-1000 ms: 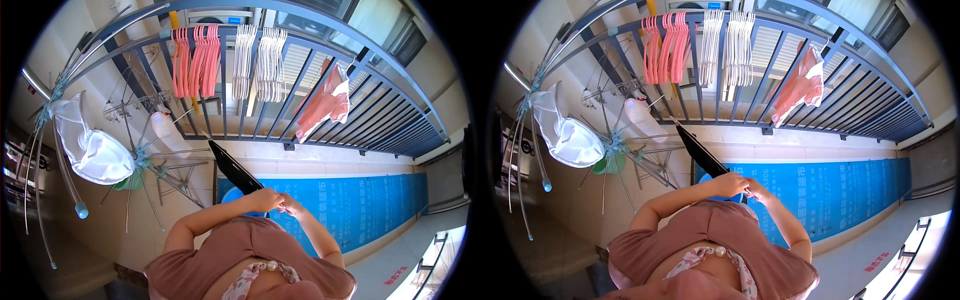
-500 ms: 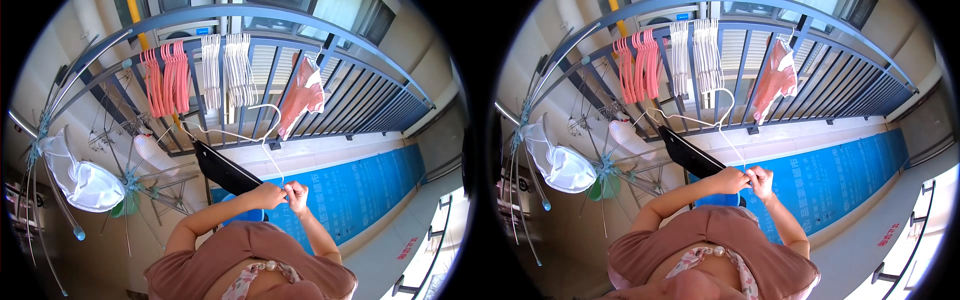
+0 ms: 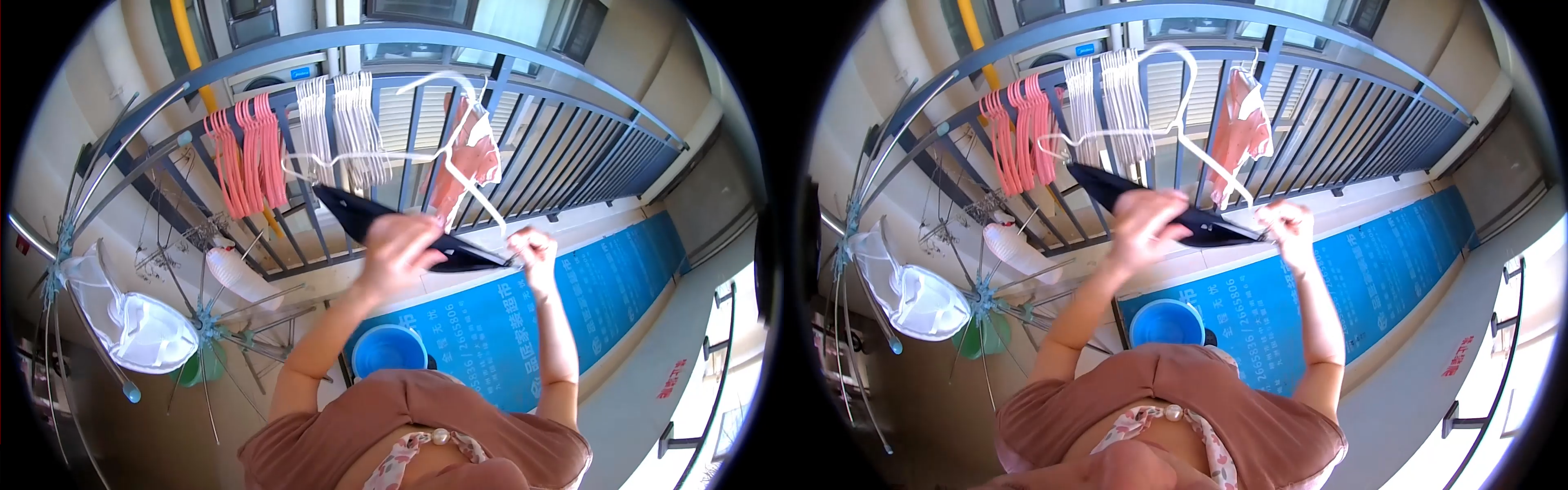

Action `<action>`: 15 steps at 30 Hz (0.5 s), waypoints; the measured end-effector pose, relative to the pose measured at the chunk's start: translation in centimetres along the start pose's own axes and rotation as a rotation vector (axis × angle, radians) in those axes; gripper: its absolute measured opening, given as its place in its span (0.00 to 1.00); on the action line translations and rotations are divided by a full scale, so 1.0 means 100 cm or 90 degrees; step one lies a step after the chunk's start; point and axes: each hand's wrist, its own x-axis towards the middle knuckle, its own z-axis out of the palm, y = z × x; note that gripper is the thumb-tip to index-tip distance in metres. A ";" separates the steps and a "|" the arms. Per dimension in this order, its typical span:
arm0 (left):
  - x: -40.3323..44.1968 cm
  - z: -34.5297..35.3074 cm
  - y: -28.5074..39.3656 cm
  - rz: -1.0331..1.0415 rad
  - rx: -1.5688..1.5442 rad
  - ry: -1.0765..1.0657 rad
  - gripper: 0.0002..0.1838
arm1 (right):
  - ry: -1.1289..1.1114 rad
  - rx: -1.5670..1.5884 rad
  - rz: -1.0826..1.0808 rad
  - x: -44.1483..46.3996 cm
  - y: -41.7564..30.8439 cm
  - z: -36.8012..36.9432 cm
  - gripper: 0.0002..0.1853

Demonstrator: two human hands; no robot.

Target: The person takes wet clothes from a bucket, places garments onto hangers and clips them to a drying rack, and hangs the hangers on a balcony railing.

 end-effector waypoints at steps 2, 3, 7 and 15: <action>0.007 -0.036 -0.023 -0.034 0.080 0.152 0.15 | 0.031 -0.057 -0.012 0.021 -0.016 -0.031 0.11; 0.009 -0.049 -0.037 -0.095 0.101 0.223 0.18 | 0.057 -0.067 -0.027 0.031 -0.025 -0.041 0.12; 0.004 -0.066 -0.084 -0.332 -0.023 0.252 0.27 | 0.070 -0.022 -0.036 0.052 -0.040 -0.068 0.13; -0.077 -0.026 -0.075 -0.487 -0.342 0.149 0.16 | 0.169 -0.258 -0.052 0.035 -0.060 -0.122 0.14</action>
